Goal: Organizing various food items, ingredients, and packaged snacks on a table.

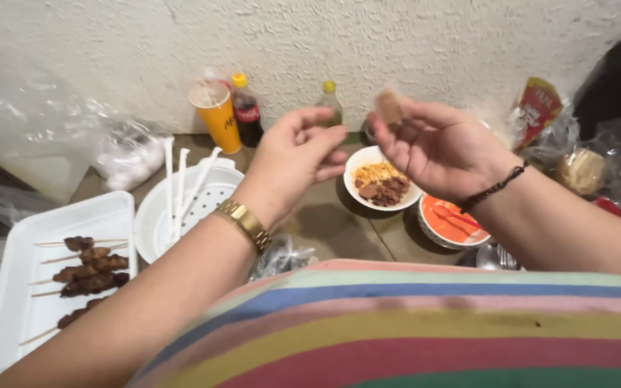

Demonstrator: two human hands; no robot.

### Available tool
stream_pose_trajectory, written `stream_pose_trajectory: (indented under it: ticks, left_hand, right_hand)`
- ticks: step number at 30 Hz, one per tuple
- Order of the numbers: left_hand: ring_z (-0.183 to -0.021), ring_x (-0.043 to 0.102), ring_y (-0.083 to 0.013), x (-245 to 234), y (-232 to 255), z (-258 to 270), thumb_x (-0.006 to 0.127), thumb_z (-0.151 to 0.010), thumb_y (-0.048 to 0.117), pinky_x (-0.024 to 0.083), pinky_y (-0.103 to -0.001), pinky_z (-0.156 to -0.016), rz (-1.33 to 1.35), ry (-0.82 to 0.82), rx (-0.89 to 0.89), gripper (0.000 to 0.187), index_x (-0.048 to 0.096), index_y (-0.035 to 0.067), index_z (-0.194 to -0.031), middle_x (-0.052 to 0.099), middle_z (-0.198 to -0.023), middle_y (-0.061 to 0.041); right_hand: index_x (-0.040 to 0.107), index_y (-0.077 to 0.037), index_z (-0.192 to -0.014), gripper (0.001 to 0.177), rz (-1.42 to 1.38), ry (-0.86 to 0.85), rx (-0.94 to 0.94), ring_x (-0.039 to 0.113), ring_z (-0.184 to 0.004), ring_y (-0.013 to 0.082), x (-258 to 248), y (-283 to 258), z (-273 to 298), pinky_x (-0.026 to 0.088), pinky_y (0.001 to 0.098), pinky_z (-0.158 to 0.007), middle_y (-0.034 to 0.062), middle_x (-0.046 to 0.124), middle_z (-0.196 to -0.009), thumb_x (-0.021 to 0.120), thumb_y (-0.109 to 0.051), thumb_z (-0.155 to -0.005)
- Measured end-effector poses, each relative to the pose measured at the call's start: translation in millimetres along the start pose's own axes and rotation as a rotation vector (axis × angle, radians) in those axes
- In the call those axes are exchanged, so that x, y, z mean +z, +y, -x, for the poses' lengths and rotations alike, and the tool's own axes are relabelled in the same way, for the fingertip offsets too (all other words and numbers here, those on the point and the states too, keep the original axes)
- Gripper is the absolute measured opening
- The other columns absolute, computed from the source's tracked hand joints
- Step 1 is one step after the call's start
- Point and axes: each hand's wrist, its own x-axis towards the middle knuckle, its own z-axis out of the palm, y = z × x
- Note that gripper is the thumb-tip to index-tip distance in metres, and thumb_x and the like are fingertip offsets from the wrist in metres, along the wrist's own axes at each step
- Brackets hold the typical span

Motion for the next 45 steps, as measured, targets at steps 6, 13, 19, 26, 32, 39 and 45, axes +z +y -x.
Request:
stream_pose_trajectory:
  ticks: [6, 13, 19, 26, 32, 39, 45]
  left_hand:
    - [-0.082, 0.069, -0.0129, -47, 28, 23, 0.066, -0.094, 0.017, 0.062, -0.029, -0.072, -0.012, 0.058, -0.076, 0.033, 0.063, 0.003, -0.123, 0.07, -0.1, -0.005]
    - [-0.08, 0.068, -0.0136, -72, 25, 32, 0.069, -0.095, 0.028, 0.062, -0.031, -0.071, -0.058, -0.142, -0.228, 0.032, 0.064, 0.003, -0.114, 0.068, -0.098, -0.006]
    - [-0.083, 0.073, -0.0145, -59, -32, 24, 0.072, -0.088, 0.02, 0.064, -0.031, -0.075, -0.047, -0.272, -0.481, 0.031, 0.063, 0.005, -0.114, 0.074, -0.096, -0.006]
    - [-0.08, 0.065, -0.0163, -52, -79, -36, 0.075, -0.091, 0.019, 0.057, -0.033, -0.073, -0.14, -0.126, -0.573, 0.031, 0.062, 0.005, -0.116, 0.069, -0.097, -0.007]
    - [-0.08, 0.07, -0.0177, -50, -115, -98, 0.069, -0.09, 0.006, 0.063, -0.033, -0.078, 0.076, 0.022, -0.584, 0.026, 0.059, 0.004, -0.115, 0.069, -0.097, -0.009]
    - [-0.081, 0.073, -0.0198, -50, -162, -174, 0.067, -0.091, 0.006, 0.065, -0.033, -0.076, 0.1, 0.096, -0.606, 0.02, 0.061, -0.002, -0.108, 0.07, -0.098, -0.012]
    - [-0.082, 0.073, -0.0204, -34, -200, -248, 0.066, -0.09, 0.006, 0.067, -0.033, -0.073, -0.048, 0.149, -0.677, 0.027, 0.058, -0.002, -0.115, 0.07, -0.103, -0.015]
  right_hand:
    - [0.059, 0.009, -0.123, 0.032, 0.017, -0.017, -0.014, 0.071, -0.101, 0.0254, 53, 20, 8, 0.061, 0.0306, -0.089, 0.0213, 0.069, -0.12, 0.066, -0.011, -0.099]
    - [0.061, -0.002, -0.112, 0.02, 0.431, 0.171, -0.078, 0.072, -0.095, 0.0228, 79, 83, 24, 0.06, 0.0352, -0.087, 0.0113, 0.072, -0.109, 0.06, -0.015, -0.097]
    - [0.062, -0.005, -0.101, 0.013, 0.605, 0.239, -0.029, 0.07, -0.083, 0.017, 29, 107, 31, 0.061, 0.0369, -0.082, 0.0059, 0.07, -0.092, 0.066, -0.015, -0.095]
    - [0.071, -0.004, -0.102, 0.018, 0.906, 0.424, 0.064, 0.065, -0.075, 0.0154, -49, 57, 9, 0.054, 0.0314, -0.068, 0.0062, 0.069, -0.087, 0.069, -0.021, -0.096]
    - [0.072, -0.006, -0.105, 0.017, 1.134, 0.432, 0.035, 0.07, -0.085, 0.0125, -131, 8, -62, 0.059, 0.0295, -0.074, -0.0003, 0.073, -0.092, 0.069, -0.019, -0.094]
    - [0.076, -0.021, -0.117, 0.03, 1.832, 0.226, 0.032, 0.07, -0.099, 0.0201, -176, -25, -182, 0.054, 0.0366, -0.093, 0.0053, 0.077, -0.111, 0.07, -0.034, -0.091]
    - [0.071, -0.038, -0.126, 0.038, 2.184, 0.199, 0.132, 0.052, -0.127, 0.0332, -191, -10, -258, 0.034, 0.047, -0.113, 0.0027, 0.071, -0.126, 0.064, -0.051, -0.092]
